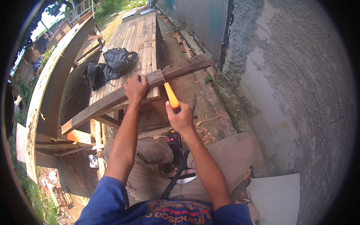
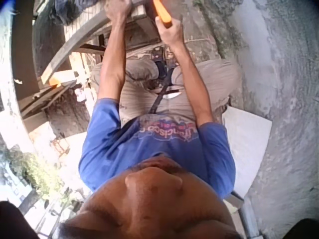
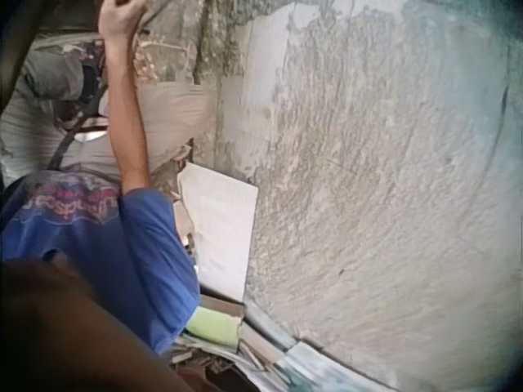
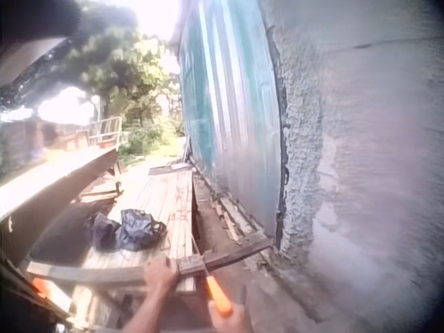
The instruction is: The person sits cross-legged and uses a hand saw to cut a wooden plank resting on a workbench. They alternate between sawing and using a machete to chip away at the wood, continuing the cutting process throughout the clip.
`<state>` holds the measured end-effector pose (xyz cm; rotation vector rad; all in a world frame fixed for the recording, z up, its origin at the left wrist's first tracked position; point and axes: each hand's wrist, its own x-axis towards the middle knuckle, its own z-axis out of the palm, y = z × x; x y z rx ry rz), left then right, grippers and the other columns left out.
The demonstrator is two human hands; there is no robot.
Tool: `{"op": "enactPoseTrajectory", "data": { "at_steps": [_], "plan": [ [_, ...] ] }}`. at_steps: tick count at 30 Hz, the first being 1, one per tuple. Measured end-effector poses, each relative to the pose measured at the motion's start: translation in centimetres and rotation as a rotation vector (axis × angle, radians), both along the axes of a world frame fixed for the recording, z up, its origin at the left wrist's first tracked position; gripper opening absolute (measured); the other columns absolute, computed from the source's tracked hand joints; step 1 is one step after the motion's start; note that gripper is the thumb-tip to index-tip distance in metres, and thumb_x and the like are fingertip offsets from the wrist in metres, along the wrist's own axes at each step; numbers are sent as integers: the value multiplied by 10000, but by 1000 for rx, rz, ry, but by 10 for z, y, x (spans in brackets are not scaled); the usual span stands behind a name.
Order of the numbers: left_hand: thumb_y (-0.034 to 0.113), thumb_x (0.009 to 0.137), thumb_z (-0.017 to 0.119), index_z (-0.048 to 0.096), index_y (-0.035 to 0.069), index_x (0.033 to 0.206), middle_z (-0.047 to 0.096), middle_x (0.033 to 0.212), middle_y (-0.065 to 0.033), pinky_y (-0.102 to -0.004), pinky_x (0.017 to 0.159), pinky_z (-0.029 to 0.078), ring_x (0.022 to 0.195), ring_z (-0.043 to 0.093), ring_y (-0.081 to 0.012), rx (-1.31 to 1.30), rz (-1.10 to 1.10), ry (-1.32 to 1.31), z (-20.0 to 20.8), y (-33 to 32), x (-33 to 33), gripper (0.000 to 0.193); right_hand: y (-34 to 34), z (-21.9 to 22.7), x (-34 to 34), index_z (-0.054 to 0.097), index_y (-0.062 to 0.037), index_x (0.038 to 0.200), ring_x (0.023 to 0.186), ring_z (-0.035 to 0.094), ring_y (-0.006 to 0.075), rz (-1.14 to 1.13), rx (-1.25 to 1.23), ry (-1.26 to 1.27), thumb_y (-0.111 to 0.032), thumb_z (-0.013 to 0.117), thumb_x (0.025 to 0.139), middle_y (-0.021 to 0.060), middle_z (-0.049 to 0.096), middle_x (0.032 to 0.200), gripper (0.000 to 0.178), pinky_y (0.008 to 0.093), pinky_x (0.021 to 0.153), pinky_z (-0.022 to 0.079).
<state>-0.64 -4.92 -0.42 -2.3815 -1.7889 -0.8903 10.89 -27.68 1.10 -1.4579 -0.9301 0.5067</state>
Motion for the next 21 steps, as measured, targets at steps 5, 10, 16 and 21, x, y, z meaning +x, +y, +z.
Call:
{"op": "enactPoseTrajectory", "data": {
  "at_steps": [5,10,16,21],
  "plan": [
    [386,924,511,729,38,1002,729,1048,-208,-479,1046,405,1033,675,-341,1,20,32,0,3,-6,417,-190,-42,-31,649,-10,804,491,618,261,98,-41,-118,-105,681,909,102,586,599,145,372,509,478],
    [386,925,504,735,48,980,736,983,-198,-470,1021,419,994,684,-328,89,33,51,-14,6,-2,413,-298,-116,-19,593,-10,739,468,535,184,-101,-64,139,-104,665,894,52,529,565,195,335,486,414],
    [450,950,501,714,47,1049,733,1029,-178,-473,1023,419,1026,676,-320,106,1,73,-13,3,-10,466,-176,-109,46,621,25,821,578,583,247,-266,-357,-124,-246,702,947,148,605,645,310,395,585,464],
    [651,944,503,696,32,1098,719,1078,-180,-478,1021,411,1081,656,-319,64,-76,133,-6,-3,-7,667,-86,-212,99,651,-7,1029,832,684,448,-282,-662,-463,-273,755,889,240,687,815,318,517,713,530]
  ]
}}
